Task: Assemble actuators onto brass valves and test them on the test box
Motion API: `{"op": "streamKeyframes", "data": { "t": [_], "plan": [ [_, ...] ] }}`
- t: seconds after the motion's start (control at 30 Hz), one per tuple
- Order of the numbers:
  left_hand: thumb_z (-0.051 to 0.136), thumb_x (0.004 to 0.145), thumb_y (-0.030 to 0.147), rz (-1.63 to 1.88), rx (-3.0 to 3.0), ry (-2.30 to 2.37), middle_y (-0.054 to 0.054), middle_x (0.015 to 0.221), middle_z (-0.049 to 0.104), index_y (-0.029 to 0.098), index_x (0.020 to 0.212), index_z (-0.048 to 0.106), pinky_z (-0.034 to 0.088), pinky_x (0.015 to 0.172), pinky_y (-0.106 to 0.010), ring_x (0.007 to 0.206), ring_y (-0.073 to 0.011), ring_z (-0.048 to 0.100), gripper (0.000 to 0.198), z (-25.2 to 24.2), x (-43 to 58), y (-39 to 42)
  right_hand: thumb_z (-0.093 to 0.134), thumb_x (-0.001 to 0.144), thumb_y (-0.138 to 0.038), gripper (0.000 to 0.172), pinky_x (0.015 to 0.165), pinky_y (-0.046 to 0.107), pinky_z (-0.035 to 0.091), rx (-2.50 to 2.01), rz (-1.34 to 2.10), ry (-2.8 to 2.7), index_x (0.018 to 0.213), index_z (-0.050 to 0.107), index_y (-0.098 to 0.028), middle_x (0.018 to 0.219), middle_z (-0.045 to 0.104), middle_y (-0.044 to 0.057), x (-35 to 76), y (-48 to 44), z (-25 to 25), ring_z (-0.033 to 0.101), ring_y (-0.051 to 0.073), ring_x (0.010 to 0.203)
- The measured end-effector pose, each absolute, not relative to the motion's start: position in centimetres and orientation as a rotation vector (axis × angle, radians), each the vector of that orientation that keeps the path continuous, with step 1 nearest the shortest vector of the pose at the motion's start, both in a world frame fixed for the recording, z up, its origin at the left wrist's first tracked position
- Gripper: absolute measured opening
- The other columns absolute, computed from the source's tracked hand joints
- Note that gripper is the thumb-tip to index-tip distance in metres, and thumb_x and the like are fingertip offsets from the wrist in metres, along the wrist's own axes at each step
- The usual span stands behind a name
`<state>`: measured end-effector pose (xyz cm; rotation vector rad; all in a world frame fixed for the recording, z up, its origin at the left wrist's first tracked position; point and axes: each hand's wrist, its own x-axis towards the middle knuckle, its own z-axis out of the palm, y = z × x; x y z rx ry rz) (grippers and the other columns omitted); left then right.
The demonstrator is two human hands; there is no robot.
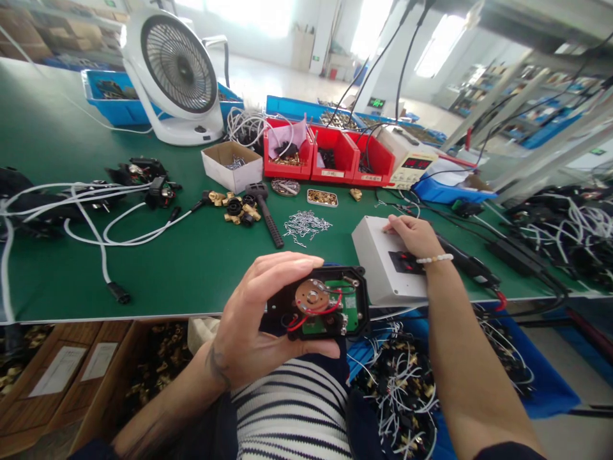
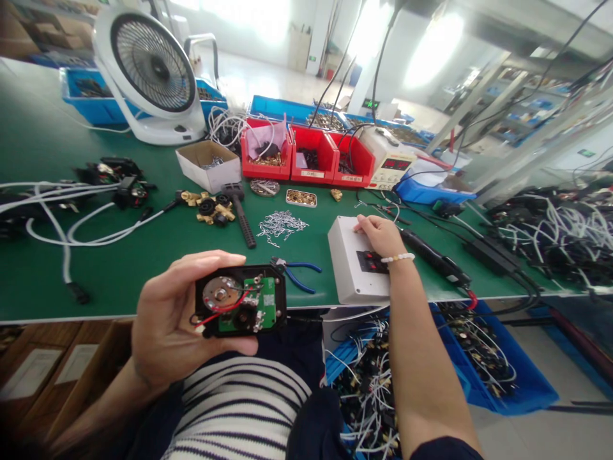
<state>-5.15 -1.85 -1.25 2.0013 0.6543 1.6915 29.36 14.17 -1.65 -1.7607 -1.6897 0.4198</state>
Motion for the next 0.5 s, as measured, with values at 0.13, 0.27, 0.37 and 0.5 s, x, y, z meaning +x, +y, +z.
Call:
{"op": "streamKeyframes", "data": {
  "t": [0.13, 0.27, 0.37, 0.5],
  "plan": [
    [0.087, 0.072, 0.043, 1.645, 1.988, 0.709, -0.009, 0.128, 0.066, 0.033, 0.143, 0.047, 0.056, 0.104, -0.051, 0.119, -0.0284, 0.062, 0.081, -1.13, -5.28, -2.07, 0.062, 0.086, -0.046, 0.036, 0.075, 0.032, 0.051, -1.756, 0.415, -1.686, 0.065, 0.072, -0.019, 0.072, 0.075, 0.006, 29.26, 14.15, -1.58, 0.068, 0.021, 0.073],
    [0.087, 0.072, 0.045, 1.629, 2.006, 0.740, -0.009, 0.127, 0.066, 0.034, 0.143, 0.047, 0.057, 0.101, -0.052, 0.117, -0.0298, 0.063, 0.083, -1.11, -5.34, -1.93, 0.063, 0.086, -0.048, 0.037, 0.075, 0.032, 0.051, -1.758, 0.428, -1.687, 0.064, 0.072, -0.020, 0.071, 0.075, 0.006, 29.26, 14.27, -1.47, 0.068, 0.021, 0.073],
    [0.089, 0.070, 0.043, 1.661, 2.000, 0.721, -0.008, 0.128, 0.066, 0.031, 0.143, 0.047, 0.055, 0.104, -0.048, 0.118, -0.0274, 0.063, 0.084, -1.14, -5.30, -1.69, 0.063, 0.086, -0.046, 0.036, 0.077, 0.032, 0.051, -1.762, 0.434, -1.687, 0.063, 0.071, -0.019, 0.072, 0.074, 0.006, 29.14, 14.20, -1.32, 0.068, 0.021, 0.074],
    [0.092, 0.068, 0.038, 1.691, 2.015, 0.682, -0.008, 0.127, 0.066, 0.025, 0.141, 0.050, 0.053, 0.106, -0.041, 0.118, -0.0235, 0.062, 0.086, -1.21, -5.37, -1.78, 0.060, 0.086, -0.043, 0.036, 0.077, 0.032, 0.051, -1.758, 0.426, -1.682, 0.062, 0.070, -0.018, 0.068, 0.072, 0.006, 28.64, 13.74, -1.28, 0.067, 0.020, 0.071]
  ]
}}
